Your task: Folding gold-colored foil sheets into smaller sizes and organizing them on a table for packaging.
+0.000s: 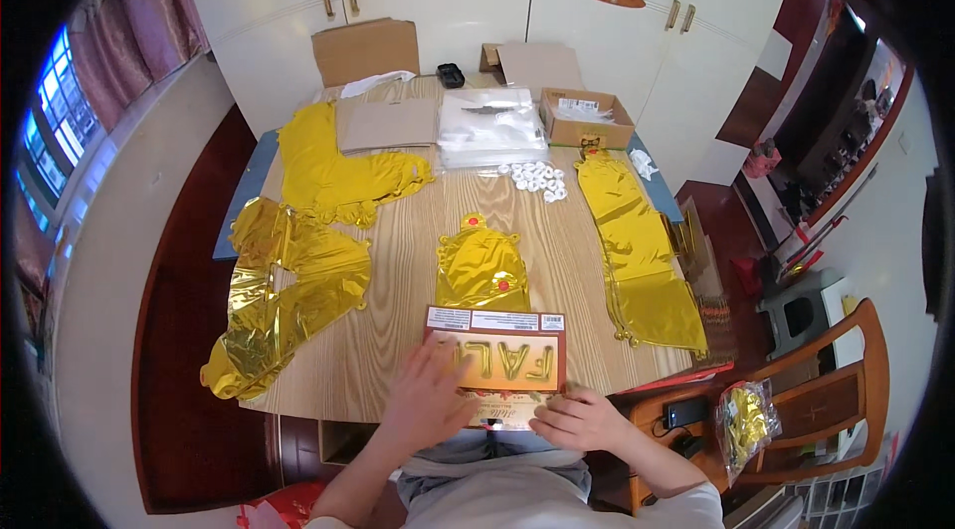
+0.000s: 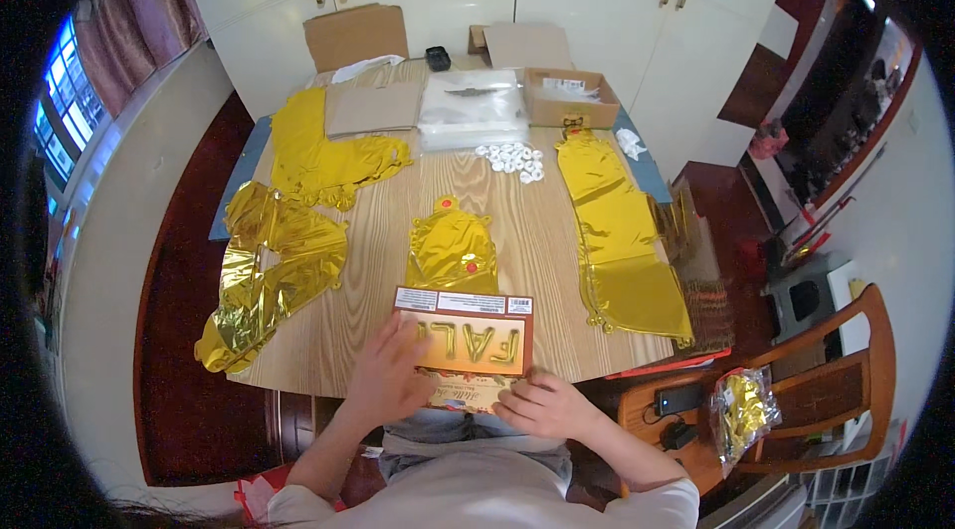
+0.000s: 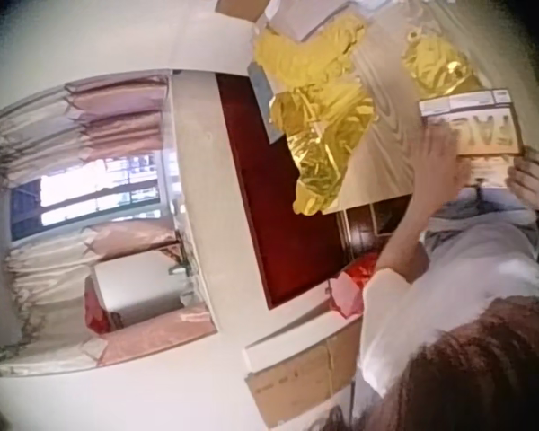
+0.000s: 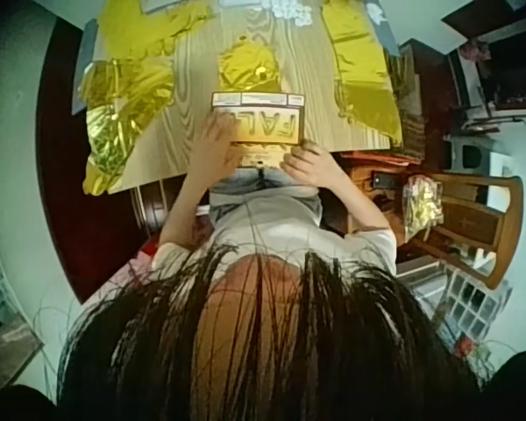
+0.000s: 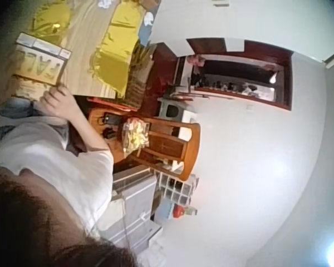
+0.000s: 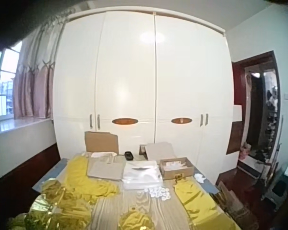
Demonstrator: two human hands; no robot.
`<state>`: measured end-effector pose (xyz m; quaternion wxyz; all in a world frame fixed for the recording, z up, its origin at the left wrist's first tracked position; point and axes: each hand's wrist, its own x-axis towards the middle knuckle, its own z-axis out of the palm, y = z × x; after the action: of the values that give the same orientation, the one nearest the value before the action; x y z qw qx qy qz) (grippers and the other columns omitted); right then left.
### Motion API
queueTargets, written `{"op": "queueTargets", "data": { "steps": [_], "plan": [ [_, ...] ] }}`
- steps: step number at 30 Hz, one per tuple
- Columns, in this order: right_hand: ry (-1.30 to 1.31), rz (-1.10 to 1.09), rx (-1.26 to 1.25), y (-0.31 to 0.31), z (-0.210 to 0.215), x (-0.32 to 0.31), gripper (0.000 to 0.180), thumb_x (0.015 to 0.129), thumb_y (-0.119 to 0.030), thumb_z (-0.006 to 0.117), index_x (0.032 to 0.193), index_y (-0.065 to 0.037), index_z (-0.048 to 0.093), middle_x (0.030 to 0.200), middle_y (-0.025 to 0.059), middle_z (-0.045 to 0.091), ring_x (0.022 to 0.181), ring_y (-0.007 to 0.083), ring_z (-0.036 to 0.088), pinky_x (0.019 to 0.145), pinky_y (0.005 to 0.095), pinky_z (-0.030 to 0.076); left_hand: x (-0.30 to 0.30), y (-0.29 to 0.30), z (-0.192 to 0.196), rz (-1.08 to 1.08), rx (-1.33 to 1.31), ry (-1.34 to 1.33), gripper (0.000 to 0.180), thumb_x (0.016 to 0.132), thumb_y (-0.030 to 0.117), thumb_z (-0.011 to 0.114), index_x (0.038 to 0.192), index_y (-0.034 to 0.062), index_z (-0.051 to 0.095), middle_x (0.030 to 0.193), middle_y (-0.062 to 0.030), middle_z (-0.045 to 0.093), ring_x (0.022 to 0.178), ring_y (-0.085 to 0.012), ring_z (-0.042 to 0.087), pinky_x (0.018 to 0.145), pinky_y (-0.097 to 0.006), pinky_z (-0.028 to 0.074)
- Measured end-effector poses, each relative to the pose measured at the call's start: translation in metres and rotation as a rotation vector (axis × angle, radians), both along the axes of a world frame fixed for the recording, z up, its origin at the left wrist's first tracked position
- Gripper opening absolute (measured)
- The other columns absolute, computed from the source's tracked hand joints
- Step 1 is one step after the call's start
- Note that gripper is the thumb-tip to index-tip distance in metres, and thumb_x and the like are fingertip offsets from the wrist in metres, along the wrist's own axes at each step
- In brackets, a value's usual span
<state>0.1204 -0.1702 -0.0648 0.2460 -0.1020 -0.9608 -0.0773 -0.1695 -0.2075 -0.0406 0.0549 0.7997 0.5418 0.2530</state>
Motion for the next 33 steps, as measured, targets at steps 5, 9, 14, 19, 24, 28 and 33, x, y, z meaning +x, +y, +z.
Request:
{"op": "queueTargets", "data": {
  "steps": [5, 9, 14, 19, 24, 28, 33],
  "plan": [
    [0.033, -0.025, -0.277, 0.012, 0.021, -0.009, 0.024, 0.083, -0.022, 0.065, 0.104, -0.011, 0.066, 0.101, 0.0026, 0.063, 0.097, 0.0176, 0.059, 0.090, 0.0363, 0.044, 0.013, 0.012, -0.014, -0.035, -0.064, 0.173, 0.068, 0.081, 0.050, 0.067, 0.135, 0.0107, 0.051, 0.141, -0.0204, 0.043, 0.134, -0.0474, 0.034, 0.110, -0.058, 0.027],
    [0.035, -0.186, -0.350, 0.065, 0.025, -0.034, 0.024, 0.085, -0.021, 0.064, 0.105, -0.009, 0.067, 0.105, 0.0055, 0.066, 0.101, 0.0221, 0.061, 0.096, 0.0395, 0.043, 0.015, 0.011, -0.017, -0.033, -0.076, 0.200, 0.071, 0.082, 0.055, 0.064, 0.136, 0.0116, 0.051, 0.142, -0.0201, 0.042, 0.134, -0.0480, 0.032, 0.110, -0.059, 0.025],
    [0.062, -0.264, -0.319, 0.108, 0.007, -0.058, 0.024, 0.085, -0.019, 0.065, 0.106, -0.007, 0.069, 0.106, 0.0067, 0.069, 0.107, 0.0233, 0.062, 0.101, 0.0411, 0.042, 0.017, 0.013, -0.017, -0.042, -0.068, 0.194, 0.071, 0.081, 0.058, 0.063, 0.135, 0.0125, 0.052, 0.143, -0.0196, 0.041, 0.134, -0.0479, 0.031, 0.110, -0.061, 0.025],
    [0.031, -0.280, -0.273, 0.109, -0.002, -0.061, 0.023, 0.085, -0.020, 0.064, 0.103, -0.007, 0.070, 0.105, 0.0074, 0.070, 0.107, 0.0220, 0.063, 0.105, 0.0417, 0.040, 0.016, 0.012, -0.020, -0.028, -0.076, 0.190, 0.070, 0.081, 0.059, 0.062, 0.134, 0.0136, 0.053, 0.145, -0.0193, 0.039, 0.133, -0.0487, 0.032, 0.108, -0.062, 0.025],
    [0.012, -0.295, -0.273, 0.109, 0.004, -0.066, 0.018, 0.084, -0.020, 0.066, 0.096, -0.007, 0.072, 0.097, 0.0081, 0.070, 0.099, 0.0235, 0.064, 0.100, 0.0426, 0.043, 0.015, 0.012, -0.019, -0.025, -0.088, 0.209, 0.071, 0.082, 0.061, 0.060, 0.134, 0.0136, 0.053, 0.144, -0.0200, 0.038, 0.133, -0.0494, 0.032, 0.108, -0.063, 0.025],
    [-0.020, -0.324, -0.491, 0.126, 0.018, -0.088, 0.015, 0.082, -0.018, 0.066, 0.087, -0.005, 0.071, 0.086, 0.0112, 0.069, 0.087, 0.0284, 0.064, 0.087, 0.0414, 0.048, 0.016, 0.011, -0.017, -0.020, -0.092, 0.214, 0.070, 0.082, 0.061, 0.059, 0.134, 0.0140, 0.053, 0.144, -0.0199, 0.038, 0.132, -0.0494, 0.032, 0.108, -0.062, 0.025],
    [-0.038, -0.387, -0.778, 0.173, 0.003, -0.147, 0.022, 0.082, -0.025, 0.068, 0.087, -0.003, 0.071, 0.084, 0.0140, 0.069, 0.084, 0.0311, 0.065, 0.079, 0.0399, 0.051, 0.016, 0.011, -0.019, -0.018, -0.084, 0.208, 0.071, 0.082, 0.062, 0.059, 0.135, 0.0146, 0.052, 0.145, -0.0206, 0.038, 0.133, -0.0500, 0.031, 0.109, -0.062, 0.024]
  ]
}}
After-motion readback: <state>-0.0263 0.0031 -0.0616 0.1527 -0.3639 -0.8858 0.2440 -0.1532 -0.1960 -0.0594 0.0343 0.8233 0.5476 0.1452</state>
